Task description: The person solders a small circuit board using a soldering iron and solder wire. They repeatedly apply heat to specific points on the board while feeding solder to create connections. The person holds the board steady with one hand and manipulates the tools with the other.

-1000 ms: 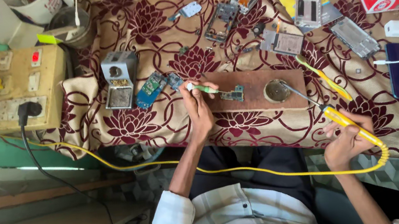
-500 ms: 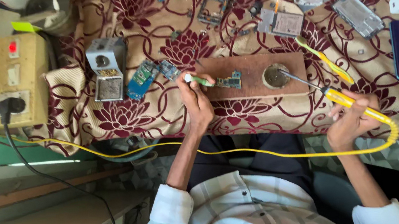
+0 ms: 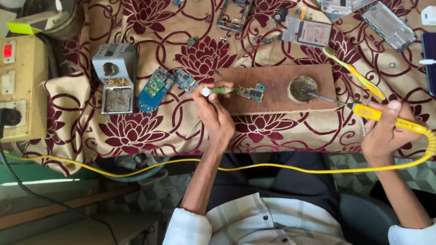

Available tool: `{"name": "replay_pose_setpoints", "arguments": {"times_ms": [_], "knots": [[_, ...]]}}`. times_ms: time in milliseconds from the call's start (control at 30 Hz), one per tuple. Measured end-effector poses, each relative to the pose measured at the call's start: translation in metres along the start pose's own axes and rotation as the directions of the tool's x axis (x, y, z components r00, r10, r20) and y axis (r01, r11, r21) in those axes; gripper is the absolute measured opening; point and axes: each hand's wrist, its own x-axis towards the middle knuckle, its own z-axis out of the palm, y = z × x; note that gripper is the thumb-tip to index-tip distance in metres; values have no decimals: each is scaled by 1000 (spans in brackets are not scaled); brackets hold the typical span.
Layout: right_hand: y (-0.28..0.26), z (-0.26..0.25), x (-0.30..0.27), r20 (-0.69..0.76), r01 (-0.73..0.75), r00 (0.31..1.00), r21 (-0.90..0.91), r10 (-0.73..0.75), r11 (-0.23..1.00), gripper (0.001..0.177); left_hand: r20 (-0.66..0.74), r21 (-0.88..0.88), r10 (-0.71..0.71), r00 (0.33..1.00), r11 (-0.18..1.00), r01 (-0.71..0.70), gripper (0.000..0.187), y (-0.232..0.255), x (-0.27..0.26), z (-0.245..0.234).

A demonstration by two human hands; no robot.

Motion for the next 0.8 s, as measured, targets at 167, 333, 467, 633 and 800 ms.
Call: {"name": "replay_pose_setpoints", "arguments": {"times_ms": [167, 333, 467, 633, 800], "knots": [[-10, 4, 6, 75, 10, 997, -52, -6, 999, 51, -71, 46, -35, 997, 998, 38, 27, -6, -6, -5], [-19, 6, 9, 87, 77, 994, -125, -66, 989, 42, -46, -69, -30, 999, 997, 27, 28, -15, -7, 1], [-23, 13, -1, 97, 34, 995, -140, -20, 990, 39, -2, -83, 15, 1000, 996, -15, 26, -8, -7, -5], [-15, 25, -12, 71, 67, 996, -129, -58, 989, 34, -54, 1, 37, 998, 999, -37, 26, -5, -8, -1], [-10, 31, -21, 104, -31, 994, -69, 38, 997, 37, -71, -11, -83, 994, 997, 83, 24, -10, -8, -7]]}}
